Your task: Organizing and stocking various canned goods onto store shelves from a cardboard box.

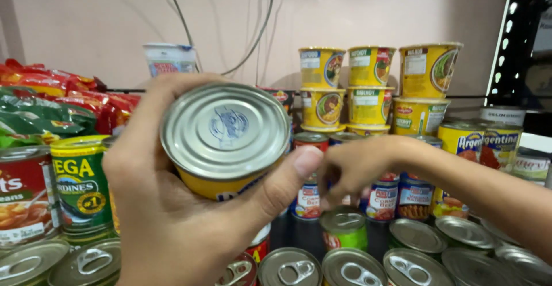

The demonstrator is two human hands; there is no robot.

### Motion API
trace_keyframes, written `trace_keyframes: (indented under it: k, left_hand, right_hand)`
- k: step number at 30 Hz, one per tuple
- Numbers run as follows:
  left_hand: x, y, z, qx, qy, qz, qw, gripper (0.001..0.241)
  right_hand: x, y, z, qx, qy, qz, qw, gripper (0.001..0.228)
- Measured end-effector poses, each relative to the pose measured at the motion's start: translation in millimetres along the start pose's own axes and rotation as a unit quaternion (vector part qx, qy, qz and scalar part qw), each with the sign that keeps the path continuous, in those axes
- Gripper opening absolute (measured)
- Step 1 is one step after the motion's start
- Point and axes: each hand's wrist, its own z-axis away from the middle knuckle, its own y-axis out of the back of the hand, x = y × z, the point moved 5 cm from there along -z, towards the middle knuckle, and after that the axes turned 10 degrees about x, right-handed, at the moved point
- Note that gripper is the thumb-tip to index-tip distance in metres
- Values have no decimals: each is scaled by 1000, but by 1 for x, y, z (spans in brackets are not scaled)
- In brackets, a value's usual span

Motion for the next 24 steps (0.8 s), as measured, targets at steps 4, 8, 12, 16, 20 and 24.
trace_keyframes:
  k: [4, 8, 12, 16, 20, 24]
  left_hand:
    - [-4, 0, 2, 4, 49, 41, 998, 53]
    - [-4, -1, 2, 0, 41, 35, 999, 53]
    - [0, -1, 0, 0, -13, -5, 1000, 50]
    - [1, 0, -1, 3, -9, 3, 1000, 49]
    - [0, 0, 1, 4, 8, 27, 1000, 50]
    - [-1, 1, 0, -6, 20, 48, 999, 51]
  right_hand:
    - [-27, -10, 23, -48, 196, 25, 979, 48]
    - [-15, -29, 20, -86, 213, 41, 972, 56]
    - [-12, -9, 23, -65, 163, 42, 984, 56]
    - [-15, 25, 34, -28, 193, -22, 980, 58]
    - [-18, 36, 39, -13, 126, -103, 987, 67]
    - [-16, 52, 40, 34, 155, -107, 982, 69]
